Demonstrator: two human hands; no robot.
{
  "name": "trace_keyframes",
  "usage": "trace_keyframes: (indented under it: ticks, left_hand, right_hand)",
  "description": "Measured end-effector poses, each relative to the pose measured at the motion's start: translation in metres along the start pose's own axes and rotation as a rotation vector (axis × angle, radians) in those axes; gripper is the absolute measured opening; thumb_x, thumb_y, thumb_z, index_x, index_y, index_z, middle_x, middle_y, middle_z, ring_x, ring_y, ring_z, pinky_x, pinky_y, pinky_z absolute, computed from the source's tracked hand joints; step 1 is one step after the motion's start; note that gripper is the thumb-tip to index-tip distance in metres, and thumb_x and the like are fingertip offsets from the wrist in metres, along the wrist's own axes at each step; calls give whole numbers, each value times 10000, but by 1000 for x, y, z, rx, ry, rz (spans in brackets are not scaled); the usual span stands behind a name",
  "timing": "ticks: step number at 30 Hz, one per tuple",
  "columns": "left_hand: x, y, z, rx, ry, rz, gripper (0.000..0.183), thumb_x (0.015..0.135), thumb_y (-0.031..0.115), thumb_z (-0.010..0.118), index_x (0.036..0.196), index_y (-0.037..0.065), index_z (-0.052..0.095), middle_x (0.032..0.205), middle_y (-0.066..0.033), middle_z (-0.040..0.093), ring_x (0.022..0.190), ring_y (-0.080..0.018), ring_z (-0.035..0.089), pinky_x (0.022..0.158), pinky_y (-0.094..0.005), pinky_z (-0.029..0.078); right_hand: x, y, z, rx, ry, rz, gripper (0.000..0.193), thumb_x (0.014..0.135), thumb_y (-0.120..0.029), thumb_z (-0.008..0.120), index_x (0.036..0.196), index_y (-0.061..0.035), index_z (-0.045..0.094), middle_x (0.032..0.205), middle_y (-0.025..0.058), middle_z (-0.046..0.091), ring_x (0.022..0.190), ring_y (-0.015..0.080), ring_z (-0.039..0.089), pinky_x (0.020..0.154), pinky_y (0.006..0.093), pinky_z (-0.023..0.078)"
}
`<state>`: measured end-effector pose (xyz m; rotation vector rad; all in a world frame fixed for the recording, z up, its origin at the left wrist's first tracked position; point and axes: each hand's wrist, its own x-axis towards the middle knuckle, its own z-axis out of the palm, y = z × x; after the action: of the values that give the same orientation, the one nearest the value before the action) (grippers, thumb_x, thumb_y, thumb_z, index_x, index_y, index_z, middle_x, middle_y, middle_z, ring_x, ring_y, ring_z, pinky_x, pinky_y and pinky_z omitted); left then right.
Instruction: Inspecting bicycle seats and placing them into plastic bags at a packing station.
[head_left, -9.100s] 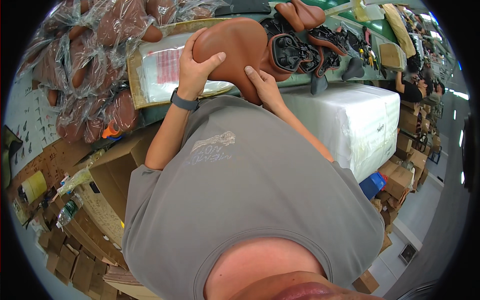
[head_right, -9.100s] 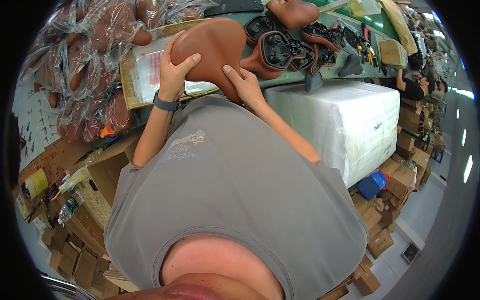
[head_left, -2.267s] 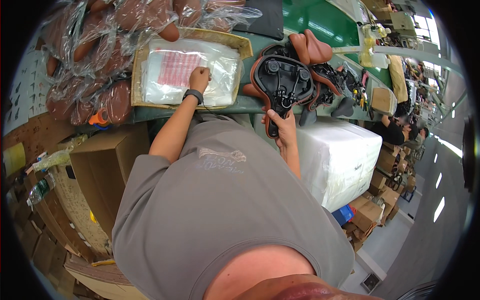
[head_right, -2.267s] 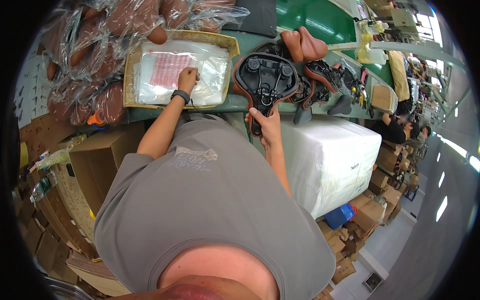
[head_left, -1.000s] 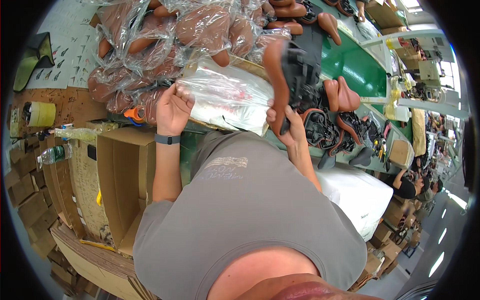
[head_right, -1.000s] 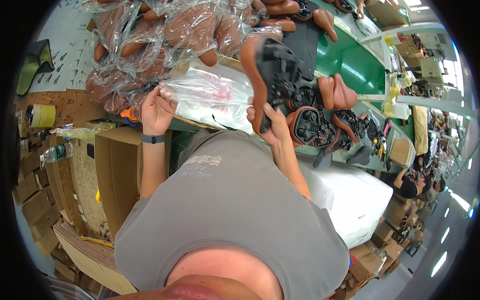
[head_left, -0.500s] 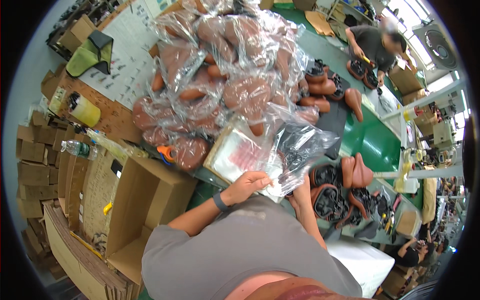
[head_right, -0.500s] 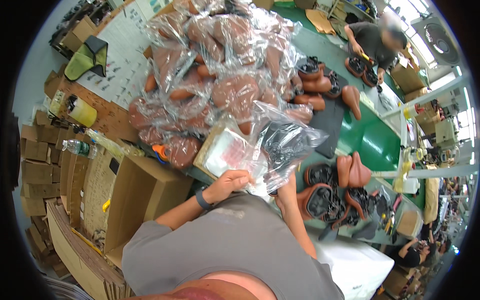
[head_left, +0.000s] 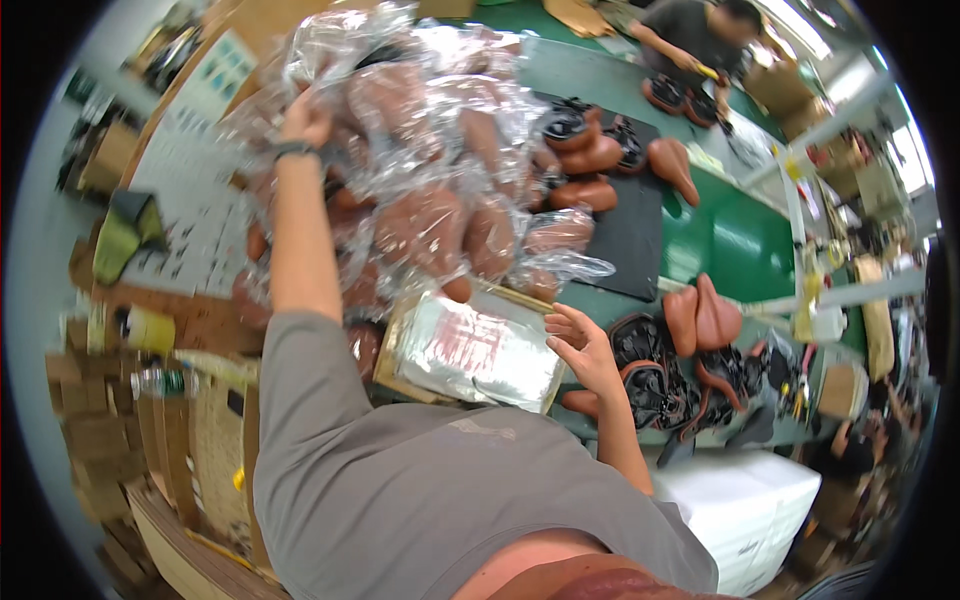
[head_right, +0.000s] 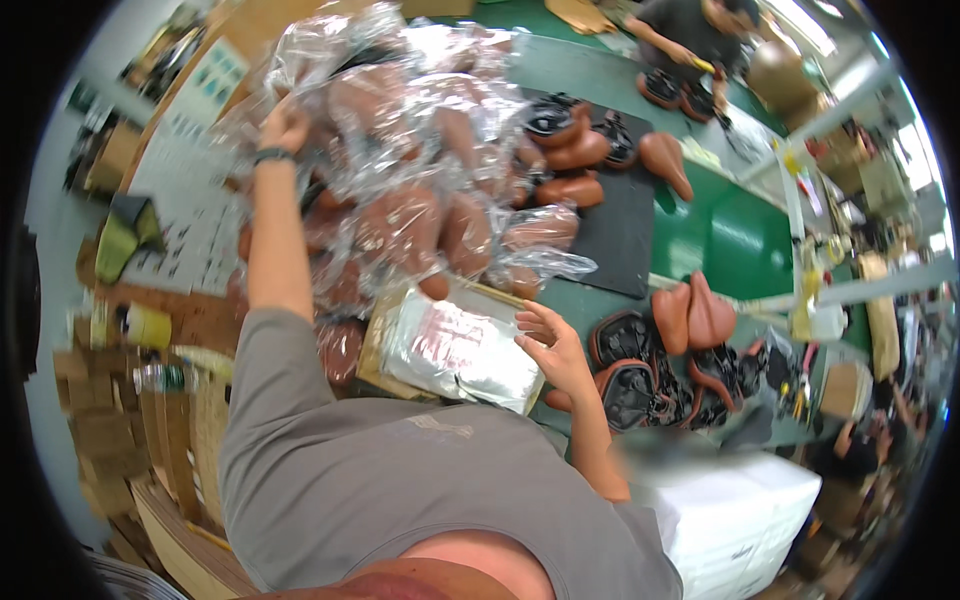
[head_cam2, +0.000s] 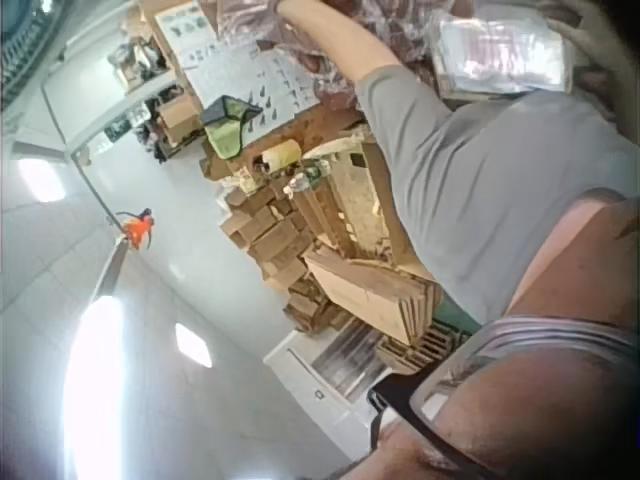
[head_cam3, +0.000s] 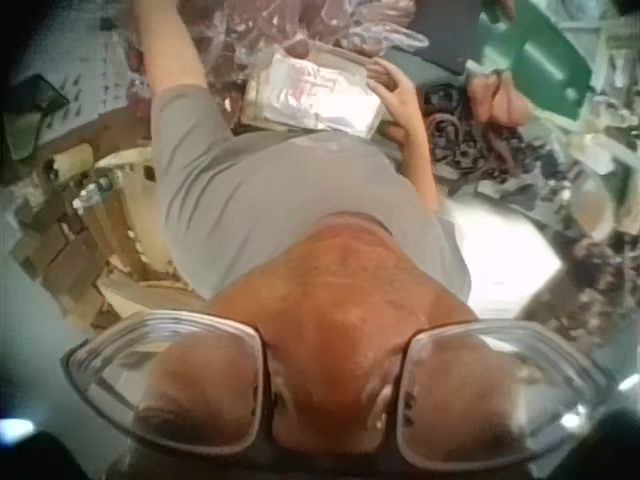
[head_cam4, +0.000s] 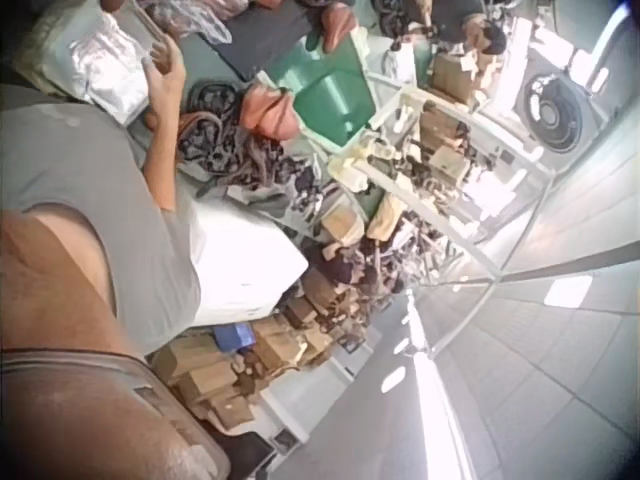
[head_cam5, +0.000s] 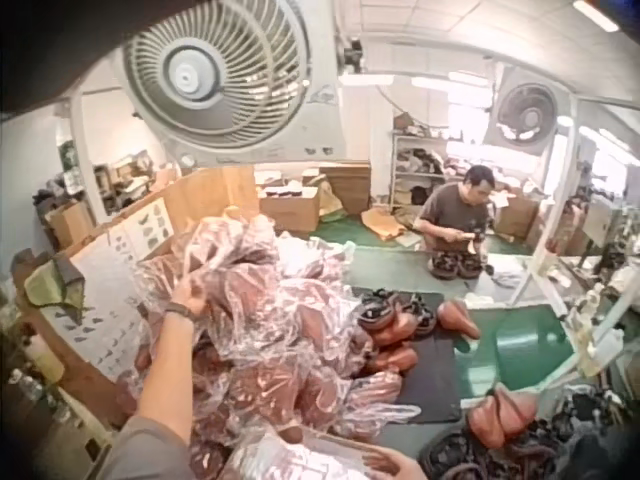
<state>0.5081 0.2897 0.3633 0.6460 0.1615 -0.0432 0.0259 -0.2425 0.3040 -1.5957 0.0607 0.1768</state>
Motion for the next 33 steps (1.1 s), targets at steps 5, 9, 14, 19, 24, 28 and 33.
trace_keyframes:
  ticks: [5, 9, 14, 19, 24, 28, 33]
  left_hand:
    - [-63, -61, -55, 672, 229, 616, 477, 1125, 32, 627, 1560, -92, 473, 1477, -274, 626, 1376, -331, 642, 1191, -455, 588]
    - [-228, -216, 73, 1025, 440, 935, 568, 1153, 147, 633, 1617, -87, 405, 1625, -240, 552, 1479, -339, 559, 1226, -469, 482]
    - [-337, -337, 86, 1695, -796, 581, 423, 916, 129, 888, 1312, 56, 756, 1031, -92, 823, 919, -289, 802, 732, -392, 635]
    - [-370, -382, 66, 1551, -1036, -72, 375, 981, 139, 836, 1346, 87, 775, 1107, -105, 834, 971, -304, 804, 826, -422, 644]
    - [-371, -406, 53, 1247, -670, -500, 480, 1034, 152, 810, 1485, 56, 677, 1234, -114, 827, 1128, -271, 794, 983, -402, 619]
    - [-357, -440, 70, 439, -475, -739, 1126, 1027, 278, 860, 1821, 109, 80, 1798, -255, 353, 1622, -370, 443, 1295, -517, 424]
    - [-377, -424, 102, 479, -702, -495, 1229, 855, 93, 991, 1800, 114, 205, 1771, -208, 430, 1618, -328, 472, 1293, -473, 429]
  right_hand:
    - [64, 121, -115, 11, 317, 221, 571, 1002, -52, 810, 1539, -3, 624, 1291, 128, 770, 1195, 209, 739, 1053, 372, 603]
    - [206, 192, -185, -19, 538, 287, 983, 950, -322, 916, 1711, 6, 387, 1316, 201, 754, 1189, 254, 742, 1057, 395, 600]
    - [385, 174, -190, -20, 544, 683, 1279, 832, -611, 959, 1756, -52, 275, 1523, 208, 654, 1414, 340, 634, 1152, 598, 528]
    - [378, 184, -215, 527, 419, 558, 946, 846, -465, 955, 1609, -101, 531, 1558, 167, 620, 1400, 337, 644, 1144, 601, 550]
    - [229, 139, -232, 783, 564, 108, 806, 919, -286, 890, 1613, -124, 513, 1519, 97, 629, 1396, 271, 640, 1144, 539, 568]
    - [84, 69, -186, 808, 381, -238, 1048, 854, -138, 919, 1733, -70, 352, 1670, 95, 527, 1574, 284, 497, 1318, 481, 402]
    - [-62, 21, -111, 815, 264, -85, 1125, 933, -383, 884, 1804, -75, 244, 1815, 179, 374, 1683, 356, 364, 1374, 571, 293]
